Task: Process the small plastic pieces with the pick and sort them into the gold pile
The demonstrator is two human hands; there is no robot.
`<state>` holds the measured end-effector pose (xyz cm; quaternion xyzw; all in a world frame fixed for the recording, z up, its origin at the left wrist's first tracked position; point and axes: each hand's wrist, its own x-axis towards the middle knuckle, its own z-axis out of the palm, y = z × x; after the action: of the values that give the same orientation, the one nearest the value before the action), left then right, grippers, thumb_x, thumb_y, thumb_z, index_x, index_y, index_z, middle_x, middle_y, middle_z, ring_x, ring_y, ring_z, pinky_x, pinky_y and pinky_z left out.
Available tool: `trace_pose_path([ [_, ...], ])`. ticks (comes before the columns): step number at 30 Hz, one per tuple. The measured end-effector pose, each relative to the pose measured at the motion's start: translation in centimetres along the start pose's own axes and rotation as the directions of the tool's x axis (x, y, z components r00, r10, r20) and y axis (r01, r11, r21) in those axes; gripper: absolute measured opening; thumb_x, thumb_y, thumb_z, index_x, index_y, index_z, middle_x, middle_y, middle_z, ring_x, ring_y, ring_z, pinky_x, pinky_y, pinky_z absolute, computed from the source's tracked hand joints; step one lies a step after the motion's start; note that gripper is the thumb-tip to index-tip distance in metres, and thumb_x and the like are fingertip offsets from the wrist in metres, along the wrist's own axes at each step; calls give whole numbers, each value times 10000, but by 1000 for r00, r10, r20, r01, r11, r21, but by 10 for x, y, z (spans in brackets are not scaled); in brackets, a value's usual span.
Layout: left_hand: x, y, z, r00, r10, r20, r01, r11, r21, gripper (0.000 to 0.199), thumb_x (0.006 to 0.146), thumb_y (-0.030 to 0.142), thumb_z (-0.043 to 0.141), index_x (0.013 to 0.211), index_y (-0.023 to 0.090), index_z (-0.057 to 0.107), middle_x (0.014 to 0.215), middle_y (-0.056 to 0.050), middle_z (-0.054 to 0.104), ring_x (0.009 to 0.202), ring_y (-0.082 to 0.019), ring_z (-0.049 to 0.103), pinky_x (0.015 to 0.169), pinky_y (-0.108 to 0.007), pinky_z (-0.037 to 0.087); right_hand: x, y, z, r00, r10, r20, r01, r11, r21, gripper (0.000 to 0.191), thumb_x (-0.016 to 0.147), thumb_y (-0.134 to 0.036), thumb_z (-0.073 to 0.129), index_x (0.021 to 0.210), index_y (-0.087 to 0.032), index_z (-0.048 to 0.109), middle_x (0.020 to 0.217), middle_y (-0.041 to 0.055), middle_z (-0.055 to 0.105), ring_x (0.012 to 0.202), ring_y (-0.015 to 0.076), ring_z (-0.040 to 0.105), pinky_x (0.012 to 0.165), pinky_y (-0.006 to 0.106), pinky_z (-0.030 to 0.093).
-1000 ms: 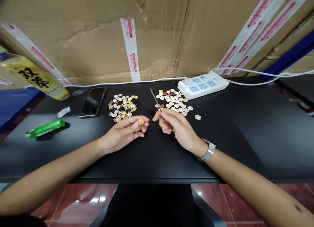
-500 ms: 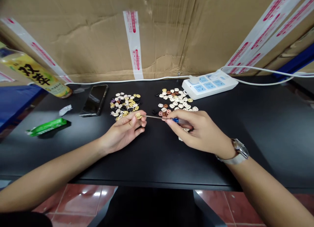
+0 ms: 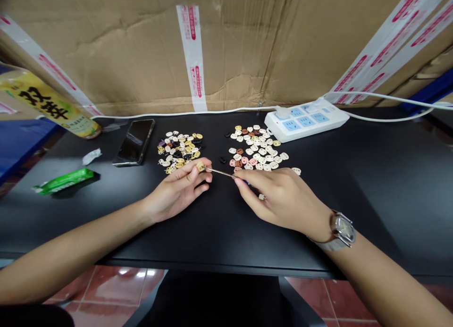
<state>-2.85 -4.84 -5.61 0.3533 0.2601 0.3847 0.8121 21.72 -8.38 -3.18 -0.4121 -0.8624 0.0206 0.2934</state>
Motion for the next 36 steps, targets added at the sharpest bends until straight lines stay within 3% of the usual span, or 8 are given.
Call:
trace_pose_path([
  [9,1,-2,1,999,44,-26,-43,998,37,218,847,269,737,1048,190,766,870,-14,660,888,-79,598,866,-169,461,-1,-4,5,996,-52,-71,51,999,-19,261,895,-149,603,1132,-235,670,725,0,727,456,118,552,509,310,376],
  [15,0,-5,1,992,83,-91,-77,995,63,206,814,264,765,1003,185,782,900,-21,685,861,-93,595,894,-213,453,-4,-8,8,997,-46,-67,45,999,-16,228,890,-157,608,1074,-261,691,573,-36,637,452,130,546,557,318,425],
  [23,1,-9,1,986,131,-104,-127,991,44,198,802,282,780,970,176,785,863,-10,669,820,-83,580,887,-209,451,-7,-19,15,992,-105,-73,89,977,-196,190,914,-161,576,1065,-184,688,665,26,712,491,154,605,495,322,392],
  [26,1,-8,1,988,115,-106,-111,993,46,194,816,287,766,973,173,783,858,-16,669,815,-88,583,900,-221,453,-5,-21,15,993,-62,-99,49,991,-127,176,913,-168,586,1057,-197,683,626,3,684,467,135,572,492,305,389],
  [31,0,-7,1,989,102,-105,-99,994,38,206,823,312,760,979,179,785,890,-19,681,865,-95,596,945,-217,448,1,-23,13,989,127,-77,-116,984,132,99,940,-202,581,957,-212,678,423,-92,418,334,68,357,411,247,329],
  [33,0,-8,1,988,116,-104,-112,993,42,206,818,310,766,976,181,786,912,-17,680,892,-95,596,947,-205,448,0,-26,15,991,95,-95,-91,995,46,107,946,-202,572,958,-200,678,445,-79,461,351,73,396,423,251,345],
  [36,0,-9,1,986,143,-89,-139,989,50,206,821,310,763,976,176,783,920,-15,668,893,-92,586,922,-194,453,-4,-32,20,983,-127,-132,86,955,-283,125,928,-150,580,999,-128,681,543,-18,603,423,112,517,448,285,367],
])
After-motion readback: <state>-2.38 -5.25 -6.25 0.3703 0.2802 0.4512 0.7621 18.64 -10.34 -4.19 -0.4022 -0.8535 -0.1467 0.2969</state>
